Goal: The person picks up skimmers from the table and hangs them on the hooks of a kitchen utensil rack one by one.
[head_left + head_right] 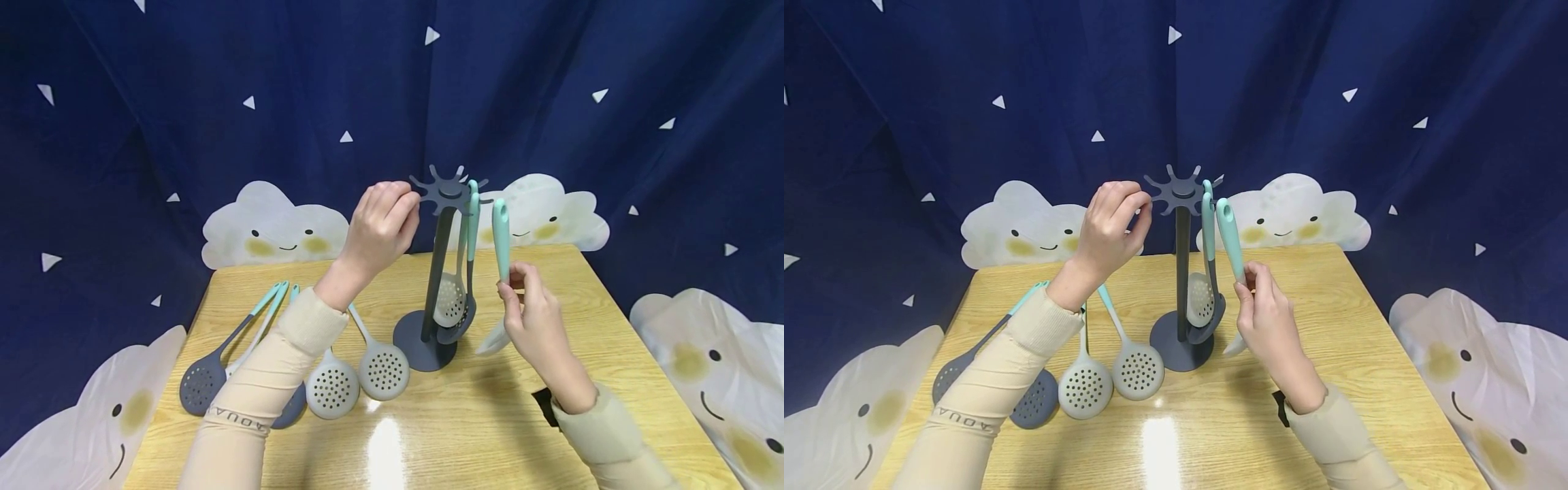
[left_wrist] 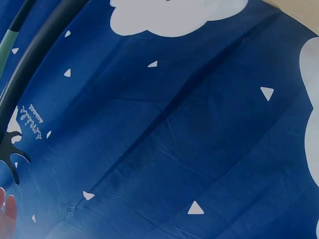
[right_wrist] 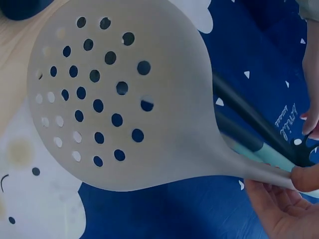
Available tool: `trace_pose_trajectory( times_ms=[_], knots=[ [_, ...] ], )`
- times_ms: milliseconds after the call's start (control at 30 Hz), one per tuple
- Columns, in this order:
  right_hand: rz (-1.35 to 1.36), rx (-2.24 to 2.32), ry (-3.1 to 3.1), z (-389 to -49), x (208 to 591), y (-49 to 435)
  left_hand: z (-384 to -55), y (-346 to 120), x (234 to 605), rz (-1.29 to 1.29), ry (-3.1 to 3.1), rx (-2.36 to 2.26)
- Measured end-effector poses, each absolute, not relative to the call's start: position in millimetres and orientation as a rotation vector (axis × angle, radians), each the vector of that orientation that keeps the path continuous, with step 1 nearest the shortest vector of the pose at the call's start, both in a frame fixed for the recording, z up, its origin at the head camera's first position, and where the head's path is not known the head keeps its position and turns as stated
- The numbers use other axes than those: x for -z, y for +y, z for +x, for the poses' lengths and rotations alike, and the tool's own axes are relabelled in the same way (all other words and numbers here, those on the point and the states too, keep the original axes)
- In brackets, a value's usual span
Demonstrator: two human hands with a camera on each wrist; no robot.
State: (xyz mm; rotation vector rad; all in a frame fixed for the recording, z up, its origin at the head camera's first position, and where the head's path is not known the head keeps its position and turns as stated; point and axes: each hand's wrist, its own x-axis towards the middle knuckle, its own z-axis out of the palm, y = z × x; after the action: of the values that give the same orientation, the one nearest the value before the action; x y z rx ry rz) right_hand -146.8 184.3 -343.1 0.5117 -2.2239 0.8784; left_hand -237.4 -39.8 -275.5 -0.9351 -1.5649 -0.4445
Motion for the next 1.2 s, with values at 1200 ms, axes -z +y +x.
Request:
trace_pose_trajectory(
  times_ms=[1200],
  knots=[
    [0.531, -0.984, -2.219, -151.6, 357.8, 147.8, -238.2, -40.3, 277.1, -0.932, -1.564, 0.445]
  ],
)
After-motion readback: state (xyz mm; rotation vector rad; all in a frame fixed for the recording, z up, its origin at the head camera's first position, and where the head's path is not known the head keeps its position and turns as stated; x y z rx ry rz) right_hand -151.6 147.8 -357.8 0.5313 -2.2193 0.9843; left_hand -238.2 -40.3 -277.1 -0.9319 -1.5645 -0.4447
